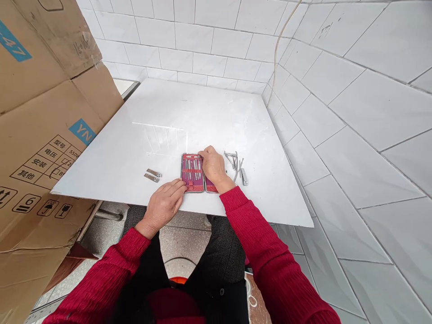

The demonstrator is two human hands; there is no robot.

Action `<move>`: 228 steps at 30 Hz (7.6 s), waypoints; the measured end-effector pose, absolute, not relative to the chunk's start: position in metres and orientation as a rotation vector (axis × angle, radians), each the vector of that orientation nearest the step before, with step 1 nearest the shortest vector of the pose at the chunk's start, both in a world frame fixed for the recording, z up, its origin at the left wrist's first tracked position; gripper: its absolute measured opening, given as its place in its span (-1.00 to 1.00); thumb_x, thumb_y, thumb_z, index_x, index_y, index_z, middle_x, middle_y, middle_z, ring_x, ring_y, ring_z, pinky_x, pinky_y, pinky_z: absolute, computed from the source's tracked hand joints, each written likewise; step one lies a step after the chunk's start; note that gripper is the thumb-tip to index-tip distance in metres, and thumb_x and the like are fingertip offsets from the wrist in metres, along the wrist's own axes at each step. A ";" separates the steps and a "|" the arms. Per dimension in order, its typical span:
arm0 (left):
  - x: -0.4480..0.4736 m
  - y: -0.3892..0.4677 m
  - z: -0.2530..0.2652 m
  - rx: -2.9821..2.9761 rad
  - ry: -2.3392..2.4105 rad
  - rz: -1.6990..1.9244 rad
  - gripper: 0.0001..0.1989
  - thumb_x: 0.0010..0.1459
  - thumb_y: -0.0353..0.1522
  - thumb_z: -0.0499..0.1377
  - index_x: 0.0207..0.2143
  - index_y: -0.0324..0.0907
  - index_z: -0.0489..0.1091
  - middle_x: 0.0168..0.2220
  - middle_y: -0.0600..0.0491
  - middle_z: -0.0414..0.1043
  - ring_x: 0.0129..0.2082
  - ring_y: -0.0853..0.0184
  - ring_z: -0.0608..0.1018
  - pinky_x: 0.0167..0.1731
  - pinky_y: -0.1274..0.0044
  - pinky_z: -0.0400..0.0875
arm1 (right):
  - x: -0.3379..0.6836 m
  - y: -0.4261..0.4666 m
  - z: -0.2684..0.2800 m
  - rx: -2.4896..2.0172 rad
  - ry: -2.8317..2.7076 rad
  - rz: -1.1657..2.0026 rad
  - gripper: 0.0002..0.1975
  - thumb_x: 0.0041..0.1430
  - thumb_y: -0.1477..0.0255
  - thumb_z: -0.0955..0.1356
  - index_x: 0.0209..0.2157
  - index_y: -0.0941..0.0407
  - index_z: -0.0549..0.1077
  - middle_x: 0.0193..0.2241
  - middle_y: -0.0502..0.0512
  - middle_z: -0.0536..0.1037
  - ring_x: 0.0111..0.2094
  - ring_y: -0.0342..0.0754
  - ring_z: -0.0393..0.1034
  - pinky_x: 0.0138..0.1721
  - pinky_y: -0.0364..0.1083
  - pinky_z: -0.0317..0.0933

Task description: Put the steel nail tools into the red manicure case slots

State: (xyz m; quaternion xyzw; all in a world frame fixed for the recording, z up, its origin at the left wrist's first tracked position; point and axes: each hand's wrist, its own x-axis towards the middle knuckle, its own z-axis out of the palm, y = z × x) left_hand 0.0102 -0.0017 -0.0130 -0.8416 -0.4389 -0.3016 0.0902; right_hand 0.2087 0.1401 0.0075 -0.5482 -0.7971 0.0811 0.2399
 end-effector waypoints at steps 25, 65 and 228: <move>0.012 -0.006 -0.015 -2.578 -1.316 -0.924 -0.68 0.38 -0.47 0.07 0.12 -0.23 0.45 0.09 -0.15 0.54 0.19 0.14 0.51 0.12 0.25 0.47 | 0.154 0.100 0.051 -1.317 -2.380 0.327 -0.79 0.32 0.40 0.33 -0.24 0.07 0.65 -0.23 0.09 0.63 -0.26 -0.02 0.44 -0.28 -0.09 0.15; 0.013 -0.009 -0.018 -2.718 -1.601 -0.679 -0.70 0.41 -0.37 0.06 0.03 -0.31 0.50 -0.09 -0.16 0.62 -0.11 0.06 0.65 -0.07 0.28 0.55 | 0.065 0.062 0.072 -1.045 -3.189 -0.190 -0.74 0.28 0.57 0.33 -0.01 0.32 0.49 -0.08 0.42 0.59 -0.01 0.15 0.49 0.07 0.02 0.29; 0.011 -0.006 -0.016 -2.581 -1.303 -0.945 -0.70 0.38 -0.47 0.06 0.08 -0.29 0.46 0.07 -0.19 0.54 0.16 0.13 0.52 0.12 0.26 0.47 | 0.193 0.069 0.090 -1.263 -3.379 -0.377 -0.75 0.30 0.59 0.27 -0.05 0.36 0.46 -0.15 0.45 0.58 -0.16 0.17 0.52 -0.26 -0.03 0.17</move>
